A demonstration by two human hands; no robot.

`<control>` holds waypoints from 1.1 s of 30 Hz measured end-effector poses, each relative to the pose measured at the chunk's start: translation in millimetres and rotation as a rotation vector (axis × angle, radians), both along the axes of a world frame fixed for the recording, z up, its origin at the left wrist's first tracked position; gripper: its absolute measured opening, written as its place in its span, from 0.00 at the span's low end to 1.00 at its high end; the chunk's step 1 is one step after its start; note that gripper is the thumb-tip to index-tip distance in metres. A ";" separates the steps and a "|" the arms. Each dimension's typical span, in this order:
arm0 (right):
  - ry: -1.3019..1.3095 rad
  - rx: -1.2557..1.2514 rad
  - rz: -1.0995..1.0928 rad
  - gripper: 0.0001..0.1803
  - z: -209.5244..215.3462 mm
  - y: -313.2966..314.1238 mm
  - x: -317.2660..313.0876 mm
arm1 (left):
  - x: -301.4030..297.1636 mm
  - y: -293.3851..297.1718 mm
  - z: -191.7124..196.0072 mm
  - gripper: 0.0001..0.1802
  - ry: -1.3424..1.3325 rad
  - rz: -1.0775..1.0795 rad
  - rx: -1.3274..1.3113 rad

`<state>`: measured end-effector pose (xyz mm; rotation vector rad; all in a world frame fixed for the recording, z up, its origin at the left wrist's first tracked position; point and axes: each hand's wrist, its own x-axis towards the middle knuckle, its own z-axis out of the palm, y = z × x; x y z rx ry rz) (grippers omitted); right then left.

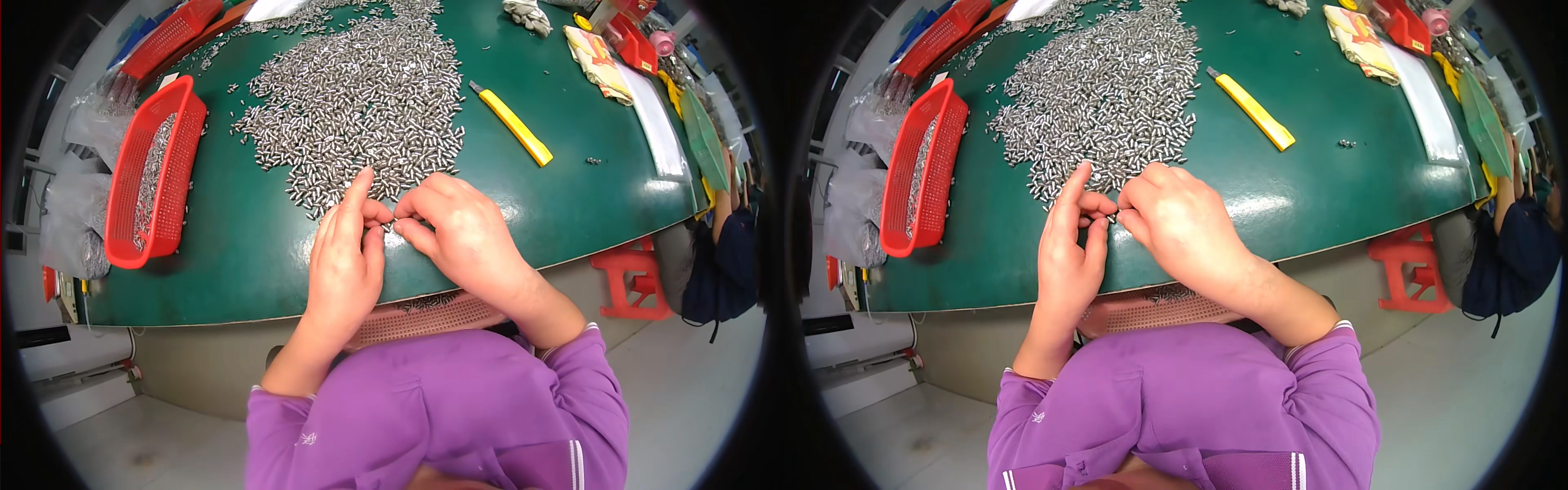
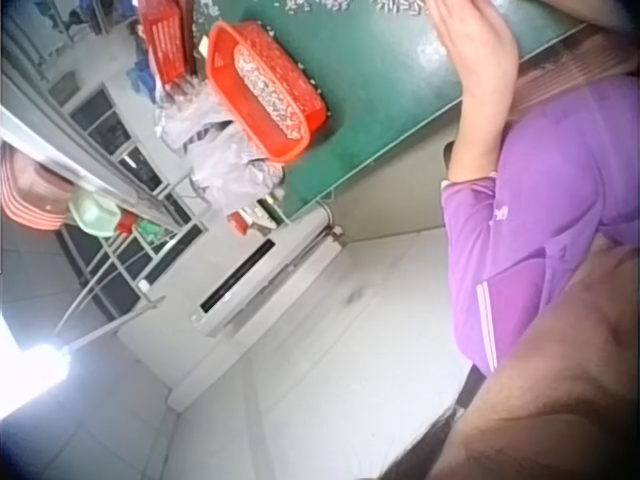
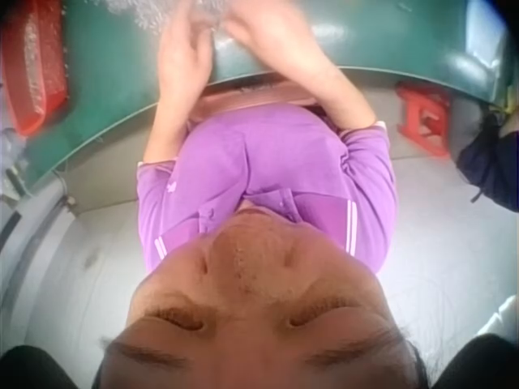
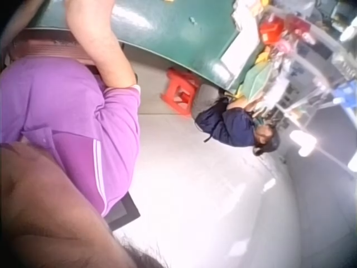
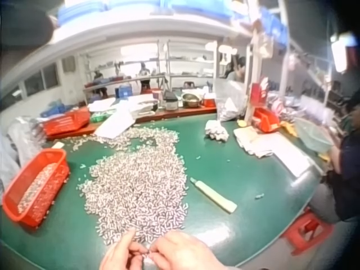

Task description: Sorting and inspecting small metal hardware pins on a workbench in a manufacturing setting.

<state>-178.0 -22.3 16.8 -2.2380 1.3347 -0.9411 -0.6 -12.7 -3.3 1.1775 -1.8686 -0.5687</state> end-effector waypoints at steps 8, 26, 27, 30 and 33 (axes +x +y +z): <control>-0.031 -0.001 -0.025 0.06 0.2 0.6 1.2 | -0.2 2.8 1.7 0.41 0.015 0.047 0.010; -0.025 0.005 -0.029 0.06 0.3 0.7 1.2 | 1.6 4.7 1.9 0.39 -0.007 0.016 0.038; -0.038 0.027 -0.037 0.05 0.2 0.6 1.3 | 1.4 4.4 1.1 0.38 0.002 0.017 0.029; -0.054 0.057 -0.044 0.05 0.4 0.1 1.3 | 1.1 3.7 0.6 0.37 0.019 0.021 0.014; -0.036 0.090 -0.047 0.04 2.3 -0.4 2.2 | 0.4 2.6 2.2 0.36 0.019 0.027 0.008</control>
